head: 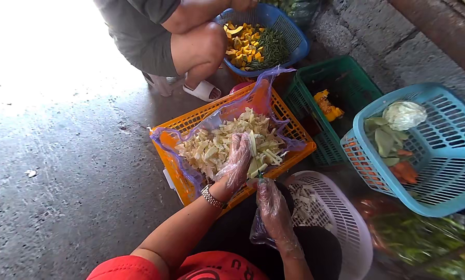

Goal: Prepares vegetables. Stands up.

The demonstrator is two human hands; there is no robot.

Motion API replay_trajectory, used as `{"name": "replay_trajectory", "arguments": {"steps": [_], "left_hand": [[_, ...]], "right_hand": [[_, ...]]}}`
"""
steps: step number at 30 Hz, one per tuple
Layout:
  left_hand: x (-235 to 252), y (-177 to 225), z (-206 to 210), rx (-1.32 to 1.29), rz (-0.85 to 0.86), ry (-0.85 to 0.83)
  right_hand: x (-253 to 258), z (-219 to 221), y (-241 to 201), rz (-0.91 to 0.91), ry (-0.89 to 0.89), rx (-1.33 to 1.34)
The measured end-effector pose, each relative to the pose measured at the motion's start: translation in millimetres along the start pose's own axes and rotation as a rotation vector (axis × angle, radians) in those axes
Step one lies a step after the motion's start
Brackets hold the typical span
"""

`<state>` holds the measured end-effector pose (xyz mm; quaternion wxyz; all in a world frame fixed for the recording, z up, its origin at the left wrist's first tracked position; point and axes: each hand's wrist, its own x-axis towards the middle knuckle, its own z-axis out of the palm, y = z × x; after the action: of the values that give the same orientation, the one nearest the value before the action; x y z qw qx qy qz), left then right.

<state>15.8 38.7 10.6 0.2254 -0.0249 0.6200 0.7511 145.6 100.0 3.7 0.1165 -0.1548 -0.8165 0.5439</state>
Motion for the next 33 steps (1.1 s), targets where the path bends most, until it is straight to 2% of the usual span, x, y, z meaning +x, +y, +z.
{"name": "replay_trajectory", "arguments": {"steps": [7, 14, 17, 22, 28, 33], "left_hand": [[-2.0, -1.1, -0.5, 0.083, 0.017, 0.009], [2.9, -4.5, -4.7, 0.042, 0.019, -0.021], [3.5, -3.8, -6.7, 0.060, 0.005, -0.029], [7.4, -0.8, -6.3, 0.076, 0.010, 0.030], [-0.7, 2.6, -0.9, 0.048, 0.007, -0.028], [-10.6, 8.2, 9.1, 0.060, 0.005, -0.044]], "right_hand": [[3.4, 1.1, -3.2, 0.036, 0.036, -0.021], [4.6, -11.7, 2.1, 0.197, -0.187, 0.401], [5.6, -14.6, 4.5, 0.219, -0.211, 0.451], [4.2, -13.6, 10.0, 0.180, -0.164, 0.283], [9.6, -6.6, -1.8, 0.110, -0.026, 0.058], [26.0, -5.3, -14.3, 0.142, 0.051, -0.151]]}}
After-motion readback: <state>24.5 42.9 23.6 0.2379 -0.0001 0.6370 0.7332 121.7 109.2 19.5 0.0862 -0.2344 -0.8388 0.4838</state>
